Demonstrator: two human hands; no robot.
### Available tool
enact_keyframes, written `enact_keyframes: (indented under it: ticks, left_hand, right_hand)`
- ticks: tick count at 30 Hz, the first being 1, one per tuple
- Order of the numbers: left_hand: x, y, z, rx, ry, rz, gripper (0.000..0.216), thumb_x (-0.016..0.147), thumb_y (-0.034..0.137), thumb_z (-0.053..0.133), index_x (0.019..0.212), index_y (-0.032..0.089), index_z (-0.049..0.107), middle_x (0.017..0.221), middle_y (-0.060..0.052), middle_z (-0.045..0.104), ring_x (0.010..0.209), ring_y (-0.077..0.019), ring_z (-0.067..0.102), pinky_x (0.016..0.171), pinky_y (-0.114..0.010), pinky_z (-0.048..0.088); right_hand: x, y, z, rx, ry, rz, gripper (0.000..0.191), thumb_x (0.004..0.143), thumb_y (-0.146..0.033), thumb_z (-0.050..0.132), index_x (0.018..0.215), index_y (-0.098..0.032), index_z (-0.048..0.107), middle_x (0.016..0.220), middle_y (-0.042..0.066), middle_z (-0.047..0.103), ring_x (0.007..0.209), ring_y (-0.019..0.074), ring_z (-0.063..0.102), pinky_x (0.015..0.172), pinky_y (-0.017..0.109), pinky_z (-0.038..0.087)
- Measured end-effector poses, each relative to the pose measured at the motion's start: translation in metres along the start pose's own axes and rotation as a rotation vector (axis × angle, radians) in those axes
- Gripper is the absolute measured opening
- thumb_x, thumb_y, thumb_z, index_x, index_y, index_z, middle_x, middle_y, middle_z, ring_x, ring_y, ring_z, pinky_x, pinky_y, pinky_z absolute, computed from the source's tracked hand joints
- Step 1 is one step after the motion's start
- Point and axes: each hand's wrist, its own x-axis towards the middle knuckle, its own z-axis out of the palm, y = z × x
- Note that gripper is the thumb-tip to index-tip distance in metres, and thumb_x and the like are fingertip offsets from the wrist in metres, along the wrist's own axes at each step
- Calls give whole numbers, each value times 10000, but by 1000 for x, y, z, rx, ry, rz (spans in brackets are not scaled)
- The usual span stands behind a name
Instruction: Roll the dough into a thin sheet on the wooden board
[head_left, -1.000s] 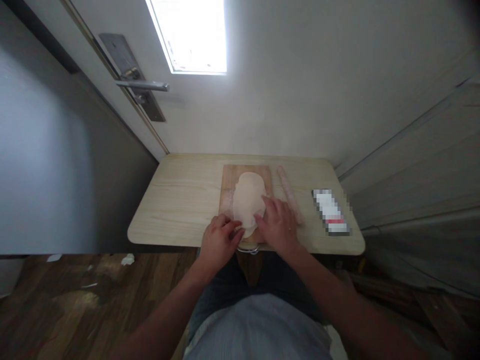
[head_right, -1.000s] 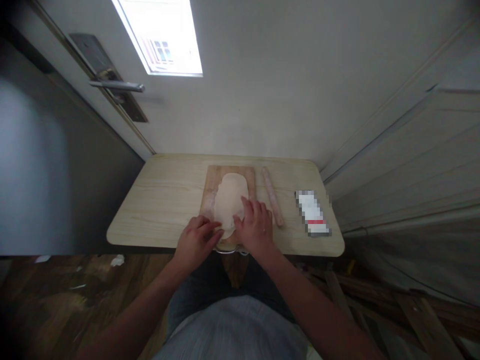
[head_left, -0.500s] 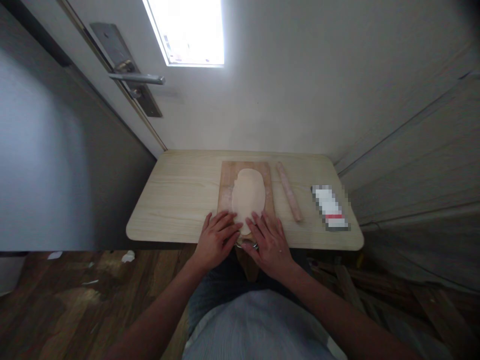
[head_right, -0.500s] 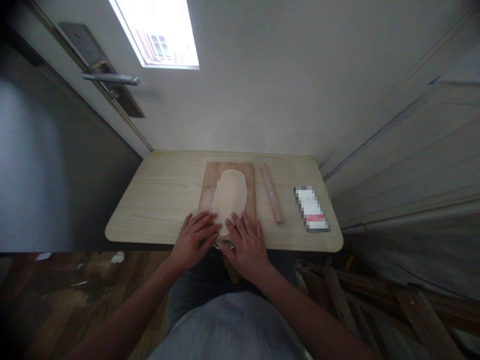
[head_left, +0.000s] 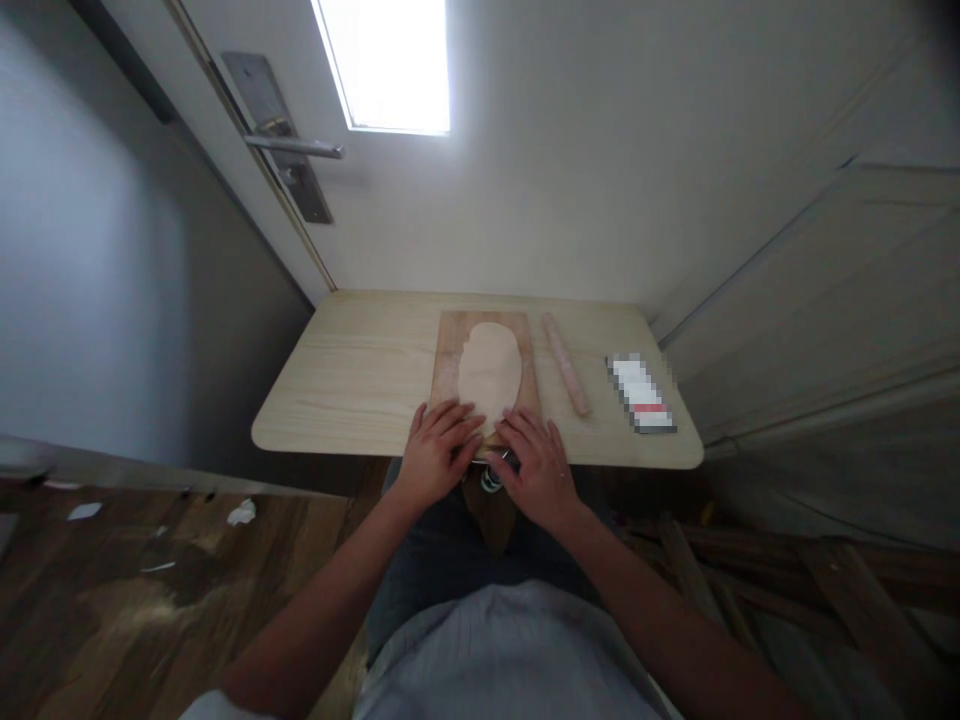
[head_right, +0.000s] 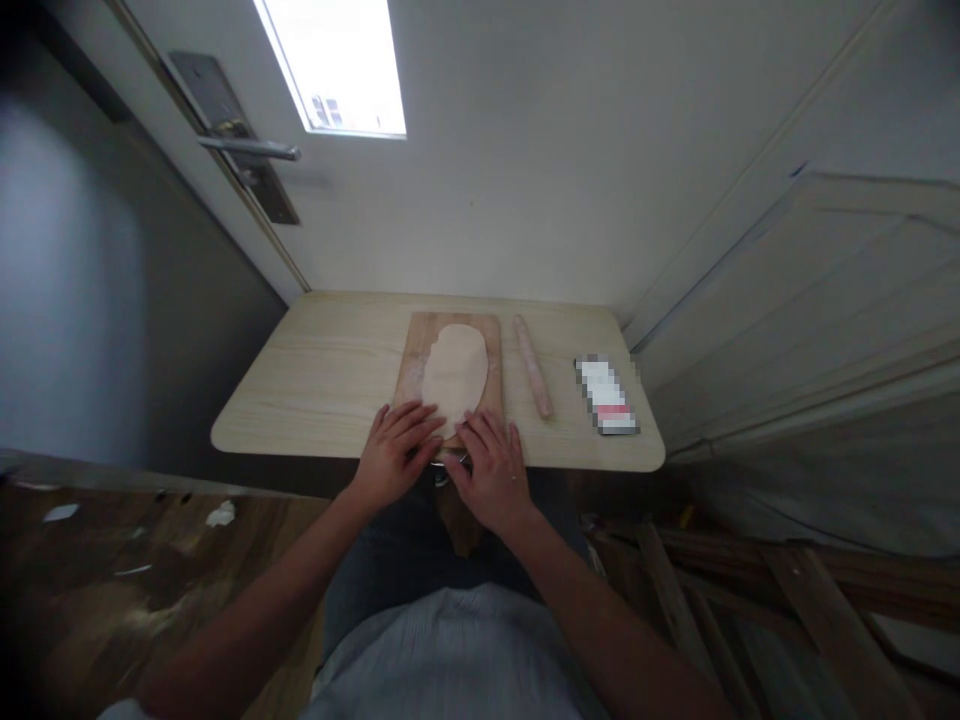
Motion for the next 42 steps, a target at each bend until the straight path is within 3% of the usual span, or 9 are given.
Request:
enact_keyframes:
  ticks: [6, 10, 15, 19, 23, 26, 33, 37, 42]
  left_hand:
    - [-6, 10, 6, 12, 4, -1, 321, 996, 393, 580, 1290, 326, 689, 1448, -37, 619, 1395, -268, 483, 1178, -558, 323]
    - [-5, 11, 3, 16, -3, -20, 304, 1005, 377, 564, 1276, 337, 697, 1439, -35, 626, 1389, -263, 492, 1187, -585, 298]
    - [-2, 5, -9, -19, -46, -58, 260, 991, 381, 589, 1202, 338, 735, 1405, -41, 652, 1386, -274, 502, 1178, -635, 283]
    - [-1, -5, -20, -141, -56, -53, 213, 962, 374, 631, 1122, 324, 762, 1386, -43, 661, 1352, -272, 541, 1166, -608, 344]
    - [16, -15, -30, -265, 315, -125, 239, 980, 355, 590, 1147, 256, 729, 1253, -79, 697, 1199, -229, 629, 1055, -452, 509]
    - [39, -17, -30, -181, 523, -170, 247, 997, 360, 553, 1152, 233, 696, 1187, -80, 690, 1179, -228, 615, 1061, -442, 497]
    - [70, -10, -4, 174, 73, -67, 378, 1027, 414, 462, 1349, 275, 604, 1442, -95, 598, 1378, -314, 485, 1171, -587, 331]
    - [81, -16, 3, 272, -19, -98, 440, 1036, 454, 410, 1430, 307, 540, 1536, -89, 518, 1434, -339, 424, 1157, -637, 313]
    - [114, -30, 4, 268, -96, -103, 506, 1022, 463, 426, 1493, 282, 471, 1581, -120, 458, 1452, -361, 397, 1142, -652, 322]
  right_hand:
    - [36, 59, -16, -161, 276, 256, 495, 910, -382, 625, 1325, -113, 600, 1361, 207, 610, 1295, 326, 503, 1091, 502, 398]
    - [70, 88, -23, -293, 130, 470, 416, 913, -360, 611, 1241, -107, 654, 1204, 211, 663, 1174, 350, 566, 982, 488, 452]
    - [91, 96, -23, -142, 44, 586, 371, 956, -319, 503, 1190, -98, 689, 1128, 206, 672, 1047, 298, 630, 905, 419, 480]
    - [75, 83, -22, 81, 176, 432, 381, 966, -341, 479, 1209, -119, 670, 1115, 153, 669, 1009, 257, 625, 908, 386, 497]
    - [46, 55, -17, 198, 93, 153, 348, 967, -338, 536, 1239, -158, 655, 1134, 113, 664, 1047, 232, 609, 961, 365, 487]
    - [34, 37, -16, 87, -21, 51, 290, 974, -337, 568, 1213, -229, 689, 1134, 81, 684, 1098, 255, 577, 964, 394, 459]
    - [27, 20, -11, -127, 49, 109, 352, 1021, -407, 486, 1286, -258, 666, 1343, 83, 651, 1281, 308, 493, 1100, 526, 325]
    - [41, 19, -2, -199, 88, 176, 451, 1056, -409, 371, 1403, -214, 582, 1482, 106, 567, 1405, 358, 399, 1155, 654, 191]
    - [79, 35, 5, -218, 102, 239, 522, 1040, -446, 379, 1472, -195, 527, 1520, 149, 521, 1427, 393, 381, 1145, 707, 172]
